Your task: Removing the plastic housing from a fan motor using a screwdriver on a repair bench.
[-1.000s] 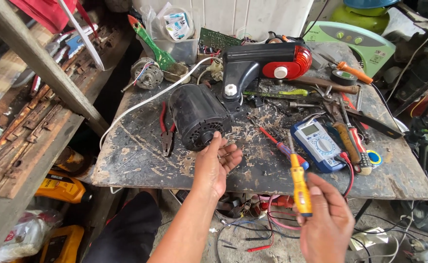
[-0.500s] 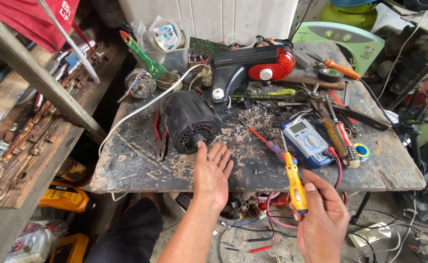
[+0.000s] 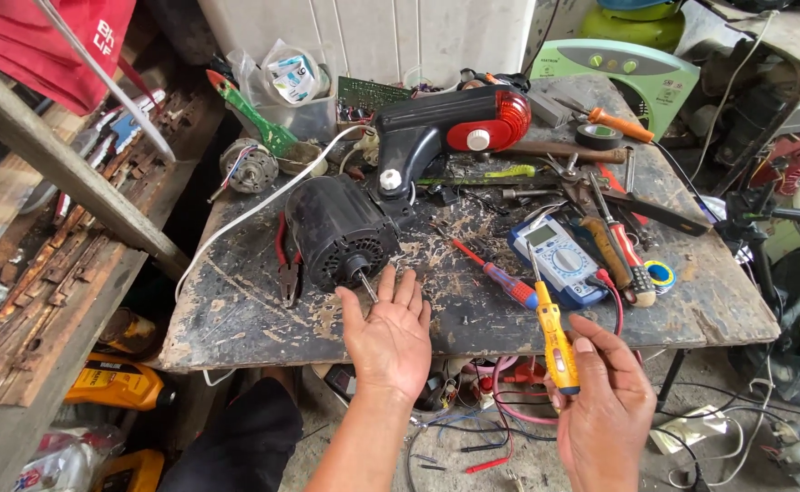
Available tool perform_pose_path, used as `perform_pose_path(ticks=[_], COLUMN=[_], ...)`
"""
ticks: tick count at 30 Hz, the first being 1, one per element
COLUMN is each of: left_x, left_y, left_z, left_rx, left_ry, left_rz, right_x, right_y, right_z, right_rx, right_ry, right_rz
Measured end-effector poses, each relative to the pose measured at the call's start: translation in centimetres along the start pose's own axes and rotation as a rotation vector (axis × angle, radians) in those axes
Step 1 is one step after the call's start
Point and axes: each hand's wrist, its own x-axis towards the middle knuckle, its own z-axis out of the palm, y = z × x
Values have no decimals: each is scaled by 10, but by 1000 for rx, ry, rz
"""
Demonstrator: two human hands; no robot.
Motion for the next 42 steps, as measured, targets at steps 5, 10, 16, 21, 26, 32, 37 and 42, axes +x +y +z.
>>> perform_pose_path(ticks=[5,10,16,21,26,32,37,42], left_x=[-1,-38,-1,34,22,24,16,28], left_y=[-7,-3,-11,-16,-17,-19,-14,-18], left_z=[-2,32,2,0,26,18,2,-3], left_rx=[-53,444,1788,2006,1811,1834,1914,1941], left_ry=[-70,209,19,-49,-192,-285,-369,-340], left_rz=[0,31,521,520,268,364,504,512], right_x=[1,3,8,10,10,12,12,9], right_y=[1,-1,10,9,5,8,10,11], right_z=[-3,-4,-14,-17,-16,-16,-15,-13], right_rx=[-3,2,153,187,136,111,111,132], right_ry=[-11,-6,-115,-179,-117,-108,-122,-141], right_rz=[8,25,3,-12,-1,4,11,-26])
